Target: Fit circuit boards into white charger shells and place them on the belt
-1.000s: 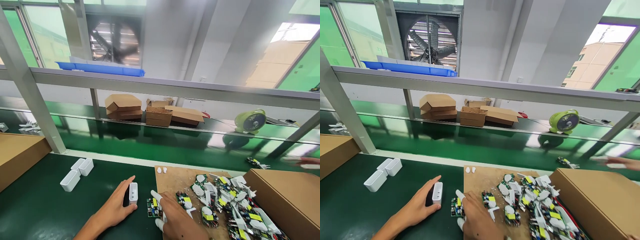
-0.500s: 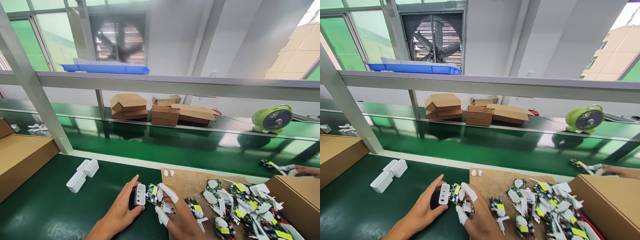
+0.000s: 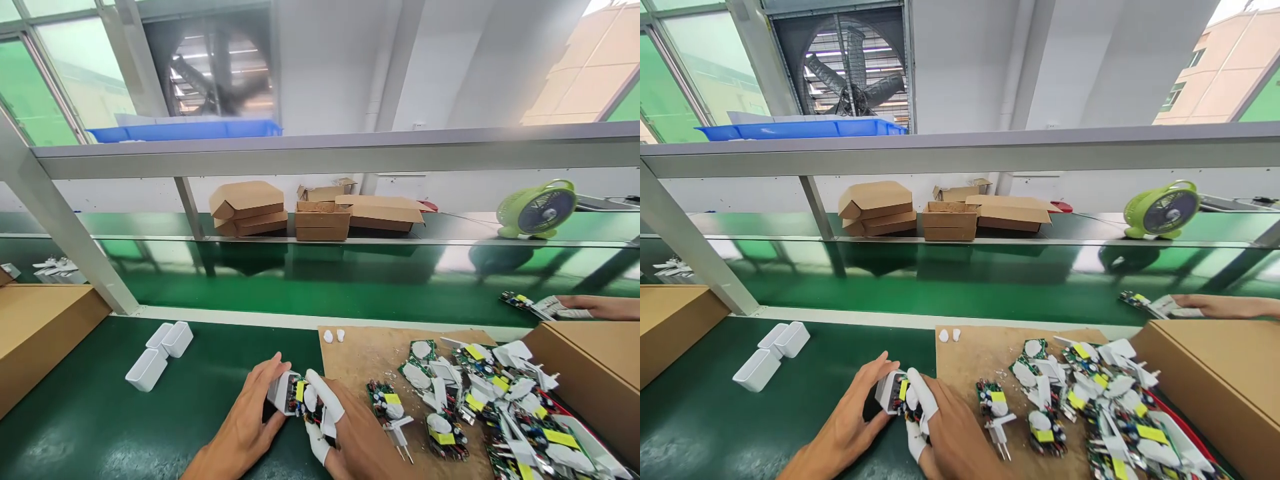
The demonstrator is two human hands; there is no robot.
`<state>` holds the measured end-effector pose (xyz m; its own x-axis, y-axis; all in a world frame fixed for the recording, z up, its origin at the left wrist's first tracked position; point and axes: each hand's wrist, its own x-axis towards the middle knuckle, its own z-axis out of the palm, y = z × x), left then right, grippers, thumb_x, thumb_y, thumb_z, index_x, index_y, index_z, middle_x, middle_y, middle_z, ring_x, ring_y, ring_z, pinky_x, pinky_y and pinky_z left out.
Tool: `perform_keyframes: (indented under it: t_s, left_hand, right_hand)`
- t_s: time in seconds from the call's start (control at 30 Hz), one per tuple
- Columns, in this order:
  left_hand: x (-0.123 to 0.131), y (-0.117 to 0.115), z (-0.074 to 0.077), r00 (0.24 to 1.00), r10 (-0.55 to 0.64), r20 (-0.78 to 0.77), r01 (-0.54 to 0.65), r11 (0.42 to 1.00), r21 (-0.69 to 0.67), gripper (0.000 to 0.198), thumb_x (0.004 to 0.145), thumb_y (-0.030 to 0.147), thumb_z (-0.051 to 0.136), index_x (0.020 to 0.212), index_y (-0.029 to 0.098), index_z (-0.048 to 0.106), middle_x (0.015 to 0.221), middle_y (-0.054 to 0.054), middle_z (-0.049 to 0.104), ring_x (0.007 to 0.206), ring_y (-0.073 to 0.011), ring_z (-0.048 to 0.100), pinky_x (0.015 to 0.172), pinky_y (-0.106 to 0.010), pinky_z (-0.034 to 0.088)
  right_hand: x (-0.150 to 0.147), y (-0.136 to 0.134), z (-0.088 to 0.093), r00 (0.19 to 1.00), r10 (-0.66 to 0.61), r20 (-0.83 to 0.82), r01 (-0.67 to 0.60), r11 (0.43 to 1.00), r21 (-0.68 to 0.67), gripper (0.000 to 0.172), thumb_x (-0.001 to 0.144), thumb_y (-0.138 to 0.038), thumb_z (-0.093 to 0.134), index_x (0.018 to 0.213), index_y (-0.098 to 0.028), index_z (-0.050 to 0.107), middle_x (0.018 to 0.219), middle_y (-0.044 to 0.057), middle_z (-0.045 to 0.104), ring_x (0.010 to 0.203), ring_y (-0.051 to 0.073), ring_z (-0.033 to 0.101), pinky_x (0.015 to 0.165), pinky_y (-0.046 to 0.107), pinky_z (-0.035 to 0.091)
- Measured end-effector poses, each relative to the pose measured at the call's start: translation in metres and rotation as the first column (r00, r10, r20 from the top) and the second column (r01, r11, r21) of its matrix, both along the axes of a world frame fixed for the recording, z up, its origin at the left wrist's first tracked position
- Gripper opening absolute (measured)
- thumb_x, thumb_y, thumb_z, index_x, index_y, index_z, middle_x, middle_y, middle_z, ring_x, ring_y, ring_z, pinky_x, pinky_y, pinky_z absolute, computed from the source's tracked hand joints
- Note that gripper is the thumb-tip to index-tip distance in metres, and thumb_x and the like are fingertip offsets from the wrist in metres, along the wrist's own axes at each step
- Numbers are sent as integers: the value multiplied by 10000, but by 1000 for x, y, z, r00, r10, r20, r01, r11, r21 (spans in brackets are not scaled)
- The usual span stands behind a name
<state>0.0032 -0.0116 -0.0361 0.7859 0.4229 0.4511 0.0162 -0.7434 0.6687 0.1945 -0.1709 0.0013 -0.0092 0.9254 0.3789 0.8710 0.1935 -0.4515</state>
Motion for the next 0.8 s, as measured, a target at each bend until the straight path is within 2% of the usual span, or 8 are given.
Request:
perform_keyframes:
  t_s: [0.13,0.27,0.37,0.53,0.67,0.8]
  left_hand:
    - [0,-1,0,1000,-8,-4,8,1000,0,839,1014,148,563,1672,404,109,1562,-116,546,1460,-297,507,1195,-571,495]
    - [0,-1,1,1000,-6,5,6,1000,19,812,1024,166,560,1674,388,127,1569,-123,543,1459,-296,512,1186,-549,508]
    - [0,-1,0,1000,-3,13,2,1000,15,799,1034,193,564,1675,381,124,1553,-120,560,1451,-292,521,1185,-541,510]
    - [-1,-1,-2,1000,15,-5,-15,1000,-1,804,1031,206,578,1670,401,130,1557,-102,554,1464,-291,503,1200,-558,490]
    - [-1,-1,-1,1000,12,-18,-12,1000,-18,809,1023,193,572,1668,392,126,1558,-103,554,1461,-295,502,1200,-566,486]
    - [-2,-2,3,1000,3,-30,-4,1000,-8,812,1021,187,579,1669,381,130,1551,-106,562,1457,-297,500,1191,-568,491]
  right_hand:
    - [-3,2,-2,1000,-16,14,16,1000,-4,1098,728,-16,510,1686,-276,39,1344,138,618,1135,323,655,974,492,609]
    - [-6,5,-3,999,-10,31,10,1000,13,1108,720,-7,505,1686,-247,18,1278,145,628,1118,330,650,935,482,619]
    - [-7,6,5,999,-20,50,17,999,48,1082,740,-10,497,1684,-243,23,1326,159,616,1114,321,655,940,470,619]
    - [-10,5,21,997,-24,70,19,998,64,990,808,-12,475,1682,-210,54,1169,138,645,1094,301,662,913,416,622]
    - [-10,4,22,997,-24,69,20,998,52,999,805,-17,482,1684,-214,50,1293,165,627,1096,294,659,937,416,608]
    - [-10,5,15,999,-5,41,5,1000,12,1043,764,-21,495,1684,-219,45,1328,167,616,1119,307,655,935,427,607]
